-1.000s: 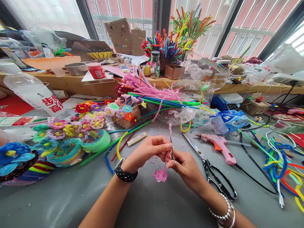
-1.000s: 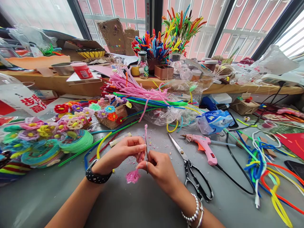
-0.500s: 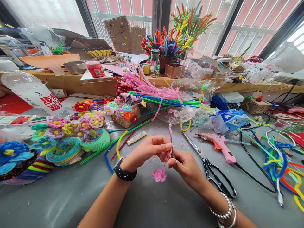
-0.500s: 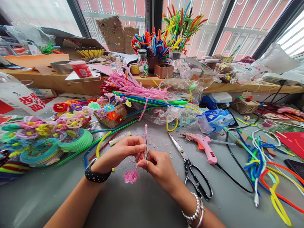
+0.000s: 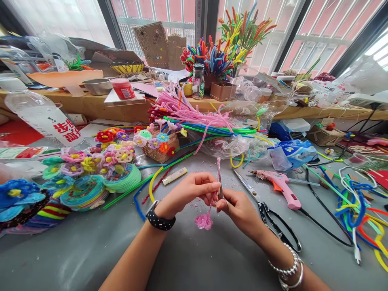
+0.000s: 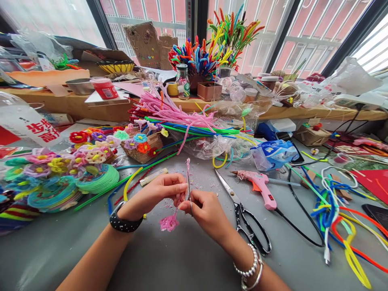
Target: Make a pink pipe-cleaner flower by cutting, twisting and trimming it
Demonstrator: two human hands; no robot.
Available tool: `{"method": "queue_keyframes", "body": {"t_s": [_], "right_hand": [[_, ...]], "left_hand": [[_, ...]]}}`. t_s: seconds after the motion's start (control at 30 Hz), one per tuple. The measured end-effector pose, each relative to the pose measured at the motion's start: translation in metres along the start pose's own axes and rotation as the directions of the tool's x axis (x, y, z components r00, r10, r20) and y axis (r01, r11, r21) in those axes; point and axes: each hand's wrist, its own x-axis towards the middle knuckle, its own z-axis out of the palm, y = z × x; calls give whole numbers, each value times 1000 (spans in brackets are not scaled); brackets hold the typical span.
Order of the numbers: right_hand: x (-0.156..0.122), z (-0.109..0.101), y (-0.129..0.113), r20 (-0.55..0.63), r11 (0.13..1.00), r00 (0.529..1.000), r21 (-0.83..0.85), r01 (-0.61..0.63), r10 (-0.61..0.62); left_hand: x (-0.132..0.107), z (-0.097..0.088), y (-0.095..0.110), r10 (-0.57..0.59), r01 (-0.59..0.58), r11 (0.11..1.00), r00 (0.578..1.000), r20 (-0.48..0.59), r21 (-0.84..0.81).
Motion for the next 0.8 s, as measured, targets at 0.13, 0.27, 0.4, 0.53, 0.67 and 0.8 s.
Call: {"method": "queue_keyframes", "body": {"t_s": [0.13,0.27,0.4,0.53,0.67,0.8], "right_hand": [[0,1,0,-50,1000,998,7,-27,27],[0,1,0,-3,999,1000,54,9,-9],[0,-1,0,54,991,996,111,71,-77],[1,-2,0,56,988,994,134,80,-89],[1,0,1,6,994,1000,105,11,-12],[1,2,2,-18,992,999,117,-36,38]], "left_hand": [[0,0,0,14,-14,1000,1000,-16,-6],[1,1,0,17,-16,1000,1000,-12,12],[1,2,0,9,-10,999,1000,22,50],[2,2,-3,-11,9,997,1000,27,76],[3,1,-3,-17,18,995,1000,-12,95],[3,0,-2,-18,21,995,999,-29,98]]}}
